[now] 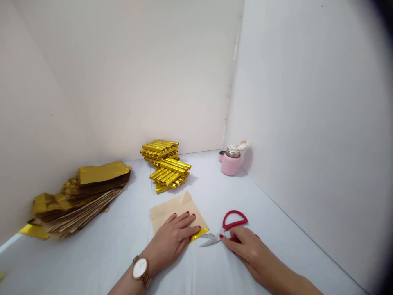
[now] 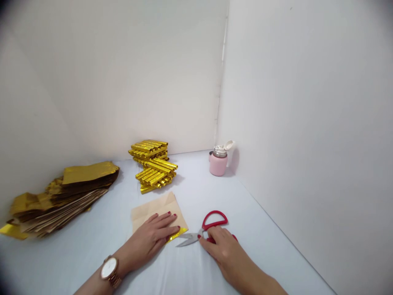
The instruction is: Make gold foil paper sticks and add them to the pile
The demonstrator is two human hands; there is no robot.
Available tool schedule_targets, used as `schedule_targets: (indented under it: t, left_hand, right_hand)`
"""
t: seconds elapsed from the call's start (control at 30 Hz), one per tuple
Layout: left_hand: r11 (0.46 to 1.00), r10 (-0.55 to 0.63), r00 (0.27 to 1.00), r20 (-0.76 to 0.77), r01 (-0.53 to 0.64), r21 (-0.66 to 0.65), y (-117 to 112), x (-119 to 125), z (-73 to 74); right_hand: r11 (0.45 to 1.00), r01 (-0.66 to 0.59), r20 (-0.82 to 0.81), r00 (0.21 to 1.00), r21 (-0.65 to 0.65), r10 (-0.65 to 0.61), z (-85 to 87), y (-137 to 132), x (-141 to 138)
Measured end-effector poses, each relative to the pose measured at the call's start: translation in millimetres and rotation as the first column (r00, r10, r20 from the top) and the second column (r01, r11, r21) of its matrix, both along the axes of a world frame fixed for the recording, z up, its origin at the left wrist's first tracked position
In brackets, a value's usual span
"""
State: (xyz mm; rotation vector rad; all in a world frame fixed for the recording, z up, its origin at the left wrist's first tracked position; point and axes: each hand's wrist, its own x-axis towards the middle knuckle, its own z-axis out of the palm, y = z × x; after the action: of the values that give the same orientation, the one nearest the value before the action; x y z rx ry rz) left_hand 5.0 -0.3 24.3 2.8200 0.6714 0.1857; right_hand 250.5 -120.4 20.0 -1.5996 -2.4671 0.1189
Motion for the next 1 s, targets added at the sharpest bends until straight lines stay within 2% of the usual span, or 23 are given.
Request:
schedule_targets:
  t: [0.13, 0.37, 0.47, 0.63, 0.8, 1.0]
  left_hand:
    - [1.000, 0.020, 1.000, -0.010, -0.020, -0.014, -4.3, 1.0, 0.4]
    - [0.997, 0.009, 1.000, -0.004, -0.009, -0.079, -47.7, 26.2, 4.0]
    - [0.996, 0.024, 1.000, 0.010, -0.023, -0.085, -57.6, 34.2, 5.3]
    - [0.996, 0.032, 0.999, 0.011, -0.031, -0.079, -58.1, 34.7, 7.9]
    - [0.998, 0.035, 0.999, 0.000, -0.035, -0.061, -56.8, 34.0, 9.5]
    - [0.998, 0.038, 0.998, 0.043, -0.036, -0.060, -54.7, 32.6, 3.4]
  right_hand:
    - [0.999, 0.007, -0.009, 1.000, 0.035, -0.007, 1.4, -3.2, 0.9]
    - [0.995, 0.030, -0.111, 0.994, 0.098, -0.020, -9.6, -30.5, 16.5]
    - [0.994, 0.018, -0.113, 0.994, 0.108, -0.006, -7.9, -38.1, 18.0]
    - [0.994, 0.012, -0.082, 0.997, 0.113, -0.002, 1.0, -39.7, 16.0]
    - [0.985, -0.015, -0.065, 0.997, 0.172, 0.027, 2.0, -43.2, 18.2]
    - [0.980, -0.033, -0.061, 0.997, 0.196, 0.046, 2.2, -44.9, 19.8]
